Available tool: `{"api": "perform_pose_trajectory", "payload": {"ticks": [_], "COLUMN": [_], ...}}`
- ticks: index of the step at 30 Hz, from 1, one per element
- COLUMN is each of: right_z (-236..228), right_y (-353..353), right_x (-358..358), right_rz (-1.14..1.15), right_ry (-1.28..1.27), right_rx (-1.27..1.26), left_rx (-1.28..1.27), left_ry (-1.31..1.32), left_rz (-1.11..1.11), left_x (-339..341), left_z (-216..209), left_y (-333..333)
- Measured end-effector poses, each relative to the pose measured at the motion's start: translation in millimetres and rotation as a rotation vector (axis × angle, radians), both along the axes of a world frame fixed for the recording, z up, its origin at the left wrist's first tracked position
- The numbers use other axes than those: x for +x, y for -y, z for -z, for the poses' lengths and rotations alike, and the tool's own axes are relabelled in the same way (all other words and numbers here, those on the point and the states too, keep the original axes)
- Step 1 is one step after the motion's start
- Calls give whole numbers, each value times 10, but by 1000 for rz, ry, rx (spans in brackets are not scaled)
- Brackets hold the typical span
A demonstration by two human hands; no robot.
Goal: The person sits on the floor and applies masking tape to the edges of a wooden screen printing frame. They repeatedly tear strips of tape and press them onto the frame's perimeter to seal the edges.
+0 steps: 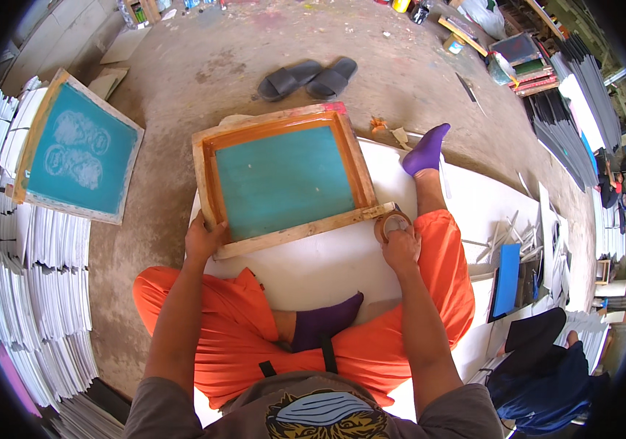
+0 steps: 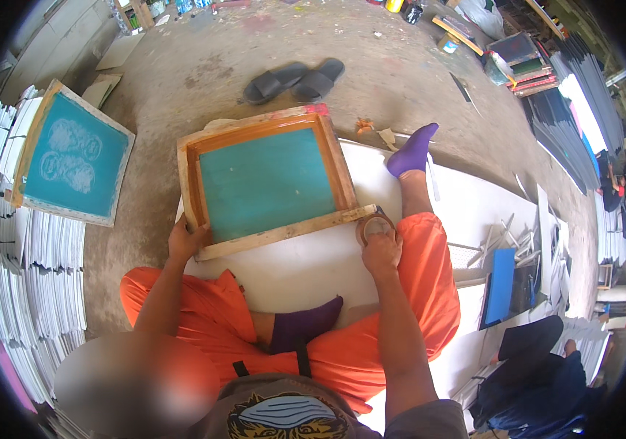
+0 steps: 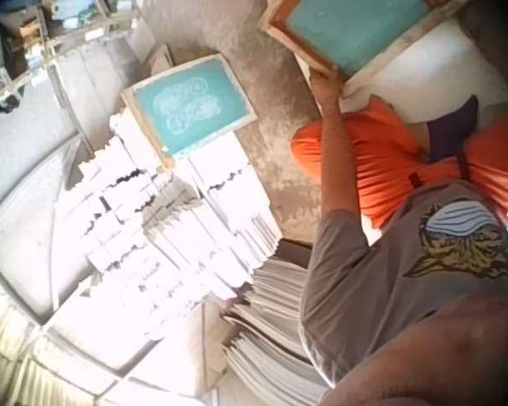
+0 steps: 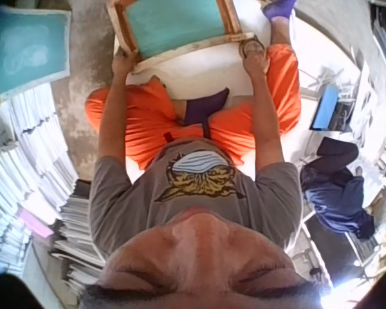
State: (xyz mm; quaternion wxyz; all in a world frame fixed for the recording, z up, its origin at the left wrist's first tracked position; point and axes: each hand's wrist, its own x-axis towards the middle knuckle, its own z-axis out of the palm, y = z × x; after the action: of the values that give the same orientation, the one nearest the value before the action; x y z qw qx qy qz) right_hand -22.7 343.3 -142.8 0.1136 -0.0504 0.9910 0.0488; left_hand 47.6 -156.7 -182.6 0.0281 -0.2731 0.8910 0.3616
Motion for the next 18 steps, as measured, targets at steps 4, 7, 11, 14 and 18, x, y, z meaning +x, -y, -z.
{"api": "perform_pose_trajectory", "payload": {"ticks": [4, 7, 11, 14, 18], "right_z": [-467, -815, -1168, -1330, -1390], "right_y": [102, -65, -309, -327, -269], "right_x": [79, 234, 472, 543, 600], "right_rz": [49, 180, 146, 108, 90], "right_ry": [101, 241, 273, 296, 347], "right_rx": [-103, -466, -897, -1083, -1216], "left_rx": [-21, -27, 5, 8, 39], "left_ry": [-55, -21, -48, -66, -71], "left_rz": [-16, 6, 61, 83, 142], "left_x": [48, -4, -68, -72, -92], "left_z": [63, 92, -23, 78, -41], "left_y": [91, 133, 64, 122, 52]}}
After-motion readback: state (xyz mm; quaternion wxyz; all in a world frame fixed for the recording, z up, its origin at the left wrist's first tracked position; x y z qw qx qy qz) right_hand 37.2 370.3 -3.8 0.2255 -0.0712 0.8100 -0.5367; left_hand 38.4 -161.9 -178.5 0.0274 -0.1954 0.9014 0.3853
